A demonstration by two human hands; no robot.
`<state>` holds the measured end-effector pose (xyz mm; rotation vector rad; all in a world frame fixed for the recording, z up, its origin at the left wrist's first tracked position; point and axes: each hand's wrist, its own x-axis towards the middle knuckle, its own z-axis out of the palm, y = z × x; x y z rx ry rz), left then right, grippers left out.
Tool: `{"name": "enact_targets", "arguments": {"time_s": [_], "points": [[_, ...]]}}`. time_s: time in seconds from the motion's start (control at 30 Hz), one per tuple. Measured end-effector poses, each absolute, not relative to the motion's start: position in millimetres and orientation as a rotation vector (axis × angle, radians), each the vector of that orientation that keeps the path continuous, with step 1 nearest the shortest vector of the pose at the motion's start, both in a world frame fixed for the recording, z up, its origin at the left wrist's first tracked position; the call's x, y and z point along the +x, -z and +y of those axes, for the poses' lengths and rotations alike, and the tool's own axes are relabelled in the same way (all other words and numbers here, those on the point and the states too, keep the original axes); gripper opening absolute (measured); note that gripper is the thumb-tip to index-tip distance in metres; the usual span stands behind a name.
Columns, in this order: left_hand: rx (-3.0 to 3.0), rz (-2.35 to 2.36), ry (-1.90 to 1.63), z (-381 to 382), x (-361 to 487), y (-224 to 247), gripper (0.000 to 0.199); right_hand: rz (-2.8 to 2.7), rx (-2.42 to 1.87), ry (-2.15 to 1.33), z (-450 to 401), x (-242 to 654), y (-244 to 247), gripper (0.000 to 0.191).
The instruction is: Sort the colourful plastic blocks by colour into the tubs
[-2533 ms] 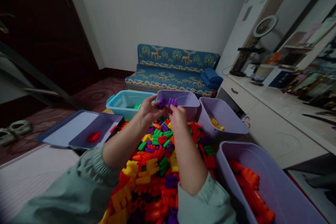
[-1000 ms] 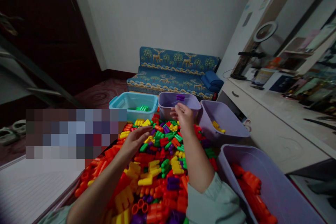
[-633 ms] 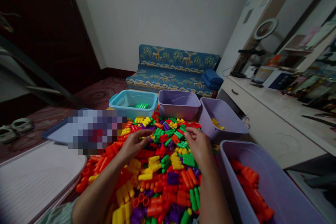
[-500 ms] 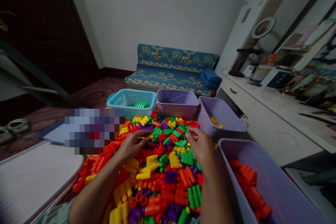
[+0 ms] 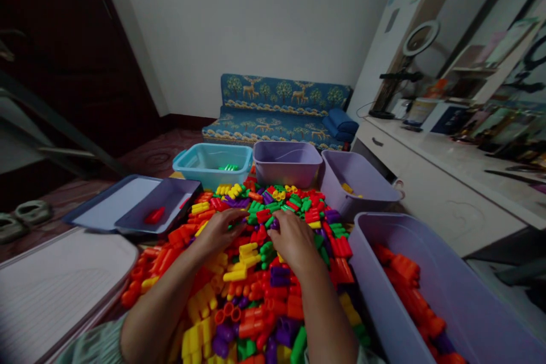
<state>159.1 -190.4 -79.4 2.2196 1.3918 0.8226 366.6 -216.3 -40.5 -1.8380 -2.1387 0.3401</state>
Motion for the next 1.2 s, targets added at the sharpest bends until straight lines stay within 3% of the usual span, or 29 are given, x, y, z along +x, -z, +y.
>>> {"name": "enact_targets", "arguments": {"time_s": [0.17,0.33,0.73,0.9,1.07,1.2], "points": [[2.261,1.418,-0.74,-194,160,75,0.041,-2.273,-1.735,-0.304,-218,359,46,0.058],[2.283,1.408,-0.742,-193,161,77,0.038,-2.345,-1.591,-0.229,-224,353,38,0.061],[2.334,1.38,-0.728,-192,159,79,0.029,-2.336,-1.699,-0.286,-222,342,43,0.025],[2.307,1.388,-0.717,-192,160,77,0.028,-2.096,-1.767,-0.173,-213,345,47,0.04],[2.297,1.337,-0.803,-191,160,78,0.025,-2.014,-1.594,-0.264,-205,346,62,0.014],[2.259,1.321,-0.912,-191,161,75,0.026,-2.165,-1.476,-0.347,-207,343,68,0.053]]}}
